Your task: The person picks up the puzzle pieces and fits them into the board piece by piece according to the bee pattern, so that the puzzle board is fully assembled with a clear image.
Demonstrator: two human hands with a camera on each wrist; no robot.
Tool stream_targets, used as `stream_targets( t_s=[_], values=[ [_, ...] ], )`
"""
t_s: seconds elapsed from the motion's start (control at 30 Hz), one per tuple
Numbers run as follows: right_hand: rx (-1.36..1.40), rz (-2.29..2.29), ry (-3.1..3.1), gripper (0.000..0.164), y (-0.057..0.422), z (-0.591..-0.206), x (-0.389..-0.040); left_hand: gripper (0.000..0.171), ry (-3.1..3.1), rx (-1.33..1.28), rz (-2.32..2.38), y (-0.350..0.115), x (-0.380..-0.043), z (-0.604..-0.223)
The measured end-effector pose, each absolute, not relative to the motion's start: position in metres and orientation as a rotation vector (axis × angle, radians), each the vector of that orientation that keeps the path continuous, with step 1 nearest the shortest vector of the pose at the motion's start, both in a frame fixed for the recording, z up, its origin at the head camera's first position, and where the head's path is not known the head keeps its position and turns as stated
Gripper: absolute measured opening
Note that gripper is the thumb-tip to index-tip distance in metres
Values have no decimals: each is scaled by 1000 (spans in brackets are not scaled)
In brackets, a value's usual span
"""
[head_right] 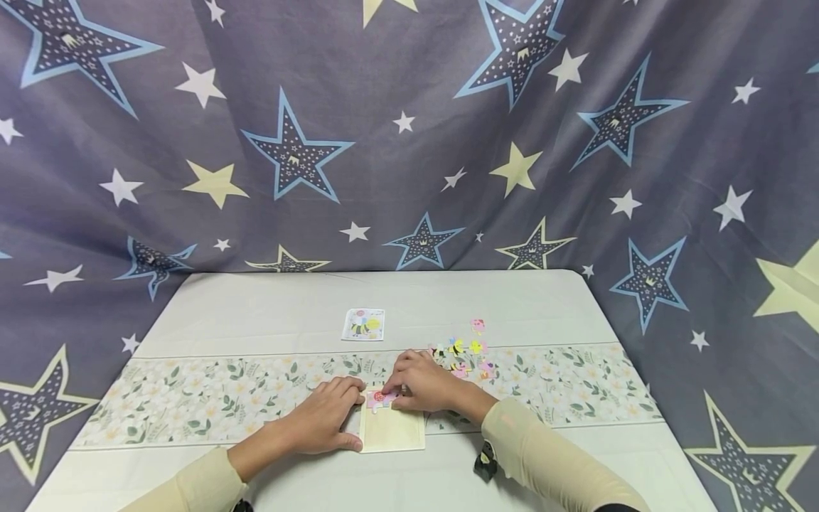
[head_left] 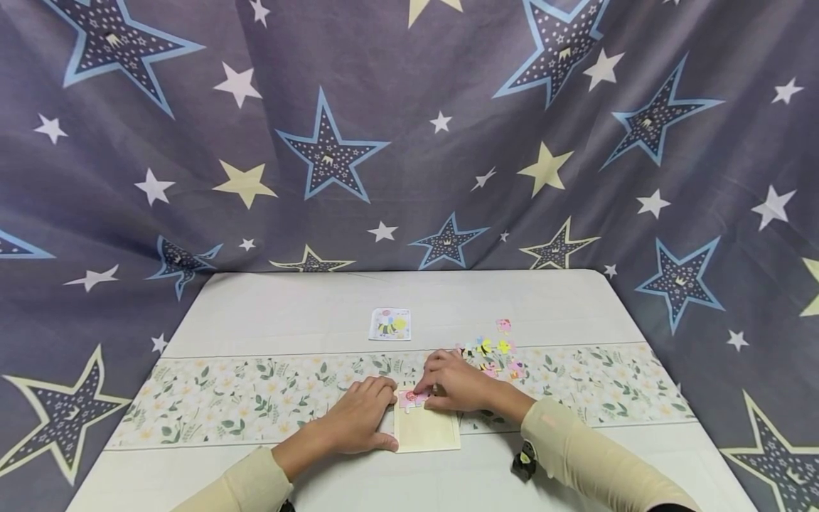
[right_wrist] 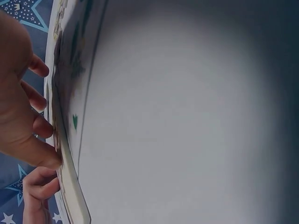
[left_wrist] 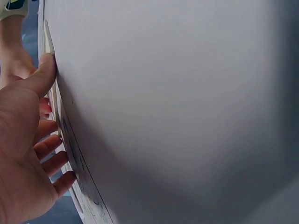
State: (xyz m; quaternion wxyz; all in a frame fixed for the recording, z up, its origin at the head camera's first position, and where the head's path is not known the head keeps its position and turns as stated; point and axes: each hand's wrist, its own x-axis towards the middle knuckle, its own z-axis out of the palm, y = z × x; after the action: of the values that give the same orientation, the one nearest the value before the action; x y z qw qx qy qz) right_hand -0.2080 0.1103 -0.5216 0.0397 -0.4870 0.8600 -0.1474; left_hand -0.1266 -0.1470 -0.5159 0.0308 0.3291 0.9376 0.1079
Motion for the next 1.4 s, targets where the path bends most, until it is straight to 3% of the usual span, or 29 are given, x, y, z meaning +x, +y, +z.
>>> stream_targets(
  t_s=[0.67, 1.0, 1.4],
  values=[
    [-1457, -508, 2633, 31, 110, -515, -214, 73, 2869, 993, 320, -148, -127, -513],
    [-1457, -702, 2696, 24, 138, -509, -248, 74, 2864, 976, 334, -147, -127, -514],
    [-1145, -734, 2796, 27, 187, -503, -277, 75, 2868, 996, 349, -147, -126, -515]
  ],
)
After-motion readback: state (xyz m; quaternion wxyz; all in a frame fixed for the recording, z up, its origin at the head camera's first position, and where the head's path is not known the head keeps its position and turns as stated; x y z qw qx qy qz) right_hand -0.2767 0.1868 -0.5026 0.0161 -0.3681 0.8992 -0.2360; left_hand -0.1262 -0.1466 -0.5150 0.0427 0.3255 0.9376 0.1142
